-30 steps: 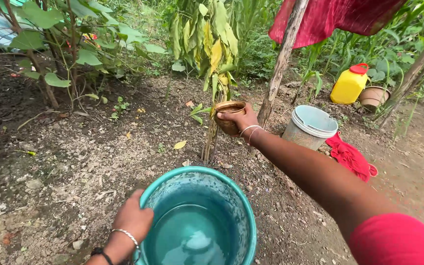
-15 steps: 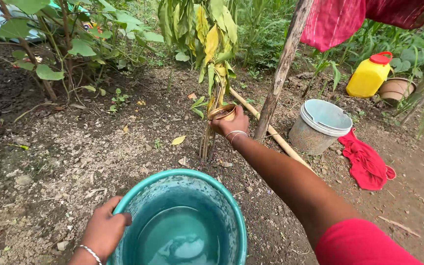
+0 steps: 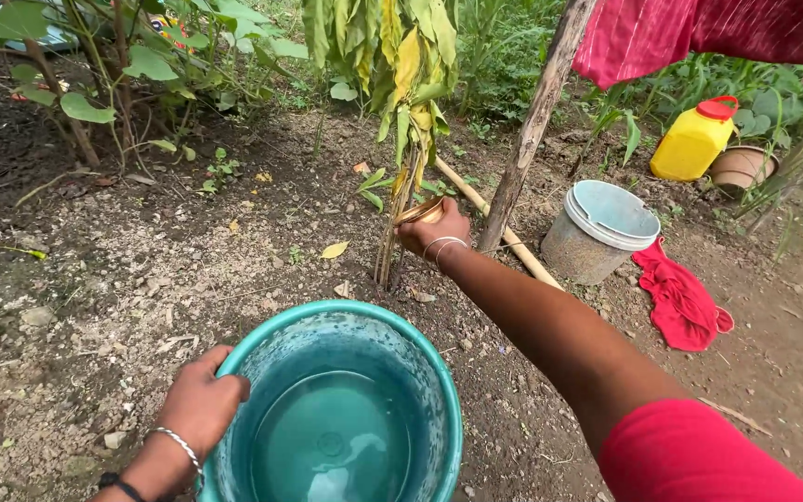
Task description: The person waters small plants by dipping a bowl into a bucket and pouring it over the soil, then moves to a larger plant to water its base and leaves.
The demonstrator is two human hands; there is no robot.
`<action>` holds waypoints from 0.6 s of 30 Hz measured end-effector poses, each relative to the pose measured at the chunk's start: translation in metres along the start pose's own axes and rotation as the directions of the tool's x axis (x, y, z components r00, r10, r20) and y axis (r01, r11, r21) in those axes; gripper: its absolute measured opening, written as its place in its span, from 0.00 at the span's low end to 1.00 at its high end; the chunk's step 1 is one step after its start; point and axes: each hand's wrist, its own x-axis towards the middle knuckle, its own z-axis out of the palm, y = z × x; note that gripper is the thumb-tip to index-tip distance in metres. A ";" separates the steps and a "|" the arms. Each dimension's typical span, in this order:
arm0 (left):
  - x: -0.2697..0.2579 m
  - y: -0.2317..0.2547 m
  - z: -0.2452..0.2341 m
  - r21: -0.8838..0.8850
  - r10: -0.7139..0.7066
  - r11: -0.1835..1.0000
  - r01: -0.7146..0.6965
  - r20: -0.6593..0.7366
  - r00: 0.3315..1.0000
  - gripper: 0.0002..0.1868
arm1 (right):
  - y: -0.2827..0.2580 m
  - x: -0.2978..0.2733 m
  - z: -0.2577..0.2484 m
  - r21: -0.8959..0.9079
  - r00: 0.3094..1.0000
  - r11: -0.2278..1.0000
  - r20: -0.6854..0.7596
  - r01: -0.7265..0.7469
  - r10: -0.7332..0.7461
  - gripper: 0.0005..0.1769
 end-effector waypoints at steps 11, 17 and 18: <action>-0.002 -0.003 0.000 -0.116 0.034 0.993 -0.031 0.022 0.999 0.16 | -0.013 -0.022 0.013 0.012 0.991 0.993 0.061 -0.119 0.118 0.47; -0.003 0.000 -0.001 -0.102 0.030 0.994 -0.027 0.027 0.999 0.16 | -0.009 -0.019 0.016 0.181 0.980 0.966 0.109 -0.187 0.169 0.46; -0.004 0.003 -0.001 -0.099 0.026 0.995 -0.023 0.027 0.999 0.16 | -0.002 -0.014 0.017 0.133 0.986 0.979 0.087 -0.154 0.143 0.47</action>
